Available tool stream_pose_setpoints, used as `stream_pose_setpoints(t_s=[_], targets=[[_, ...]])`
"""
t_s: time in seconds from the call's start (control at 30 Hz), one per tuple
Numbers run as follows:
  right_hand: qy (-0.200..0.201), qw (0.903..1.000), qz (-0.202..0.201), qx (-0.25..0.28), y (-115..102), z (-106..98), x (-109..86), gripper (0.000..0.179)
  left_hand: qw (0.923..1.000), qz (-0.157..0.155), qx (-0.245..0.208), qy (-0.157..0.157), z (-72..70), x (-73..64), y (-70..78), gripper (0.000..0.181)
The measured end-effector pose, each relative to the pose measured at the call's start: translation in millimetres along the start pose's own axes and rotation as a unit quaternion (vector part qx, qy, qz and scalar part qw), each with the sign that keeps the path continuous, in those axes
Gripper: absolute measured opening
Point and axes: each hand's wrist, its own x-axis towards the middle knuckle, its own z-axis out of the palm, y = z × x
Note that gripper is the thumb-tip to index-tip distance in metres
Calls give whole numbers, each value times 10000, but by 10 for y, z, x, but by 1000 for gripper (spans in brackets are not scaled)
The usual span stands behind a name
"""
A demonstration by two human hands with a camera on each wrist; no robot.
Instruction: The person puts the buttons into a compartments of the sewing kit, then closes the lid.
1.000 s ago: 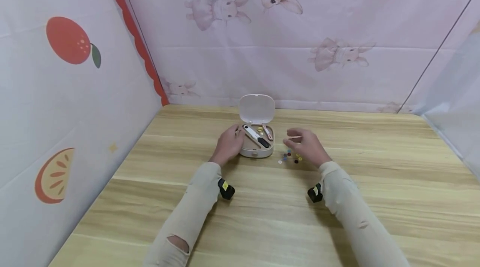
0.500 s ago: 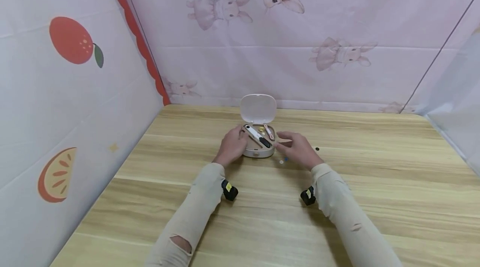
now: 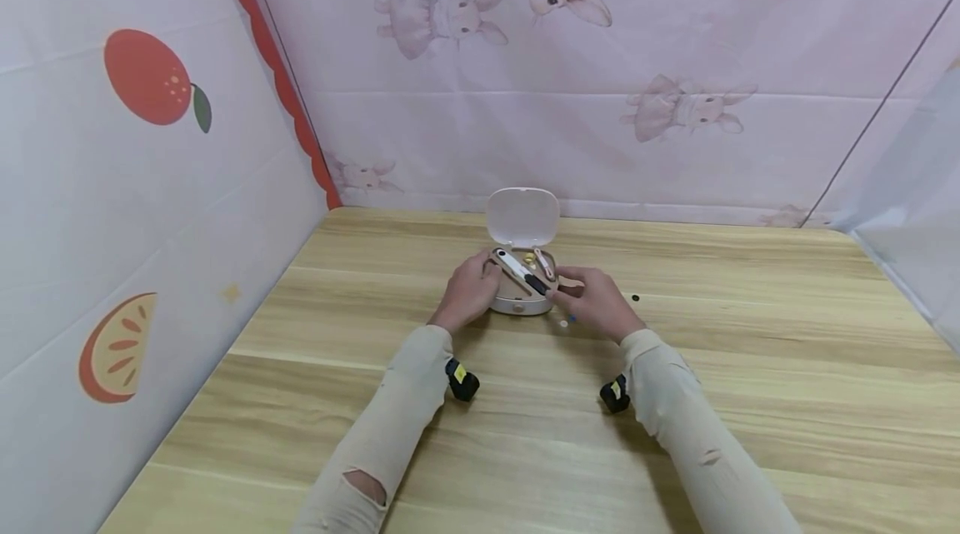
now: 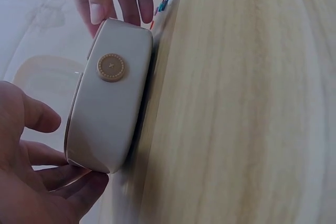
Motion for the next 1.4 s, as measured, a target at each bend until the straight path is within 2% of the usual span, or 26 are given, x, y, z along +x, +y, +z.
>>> stream_pose_setpoints(t_s=[0.3, 0.47, 0.53, 0.63, 0.73, 0.9, 1.0, 1.27, 1.4], targets=[[103, 9999, -34, 48, 27, 12, 10, 50, 9999, 108, 19, -3, -10, -6, -7, 55], [129, 9999, -20, 55, 40, -2, 9, 50, 9987, 498, -98, -13, -24, -21, -3, 53], [135, 9999, -38, 72, 46, -7, 9, 50, 9972, 718, -178, -73, -25, -22, -3, 59], [116, 9998, -106, 77, 48, -11, 12, 50, 9945, 1010, -219, -193, -22, -27, 3, 79], [89, 9998, -117, 97, 48, -13, 13, 50, 9930, 1151, -5, -274, -7, -33, 3, 100], [0, 9997, -181, 174, 69, -25, 3, 51, 9892, 1236, 588, -521, 35, -62, -40, 127], [-75, 9992, -256, 290, 85, -28, -9, 52, 9875, 1300, 612, -650, 60, -79, -80, 134], [-231, 9982, -327, 452, 94, -9, -15, 53, 9884, 948, 591, -1029, 40, -117, -107, 137], [-288, 9983, -295, 404, 82, -17, -14, 54, 9860, 941, 753, -1156, -6, -122, -107, 134]])
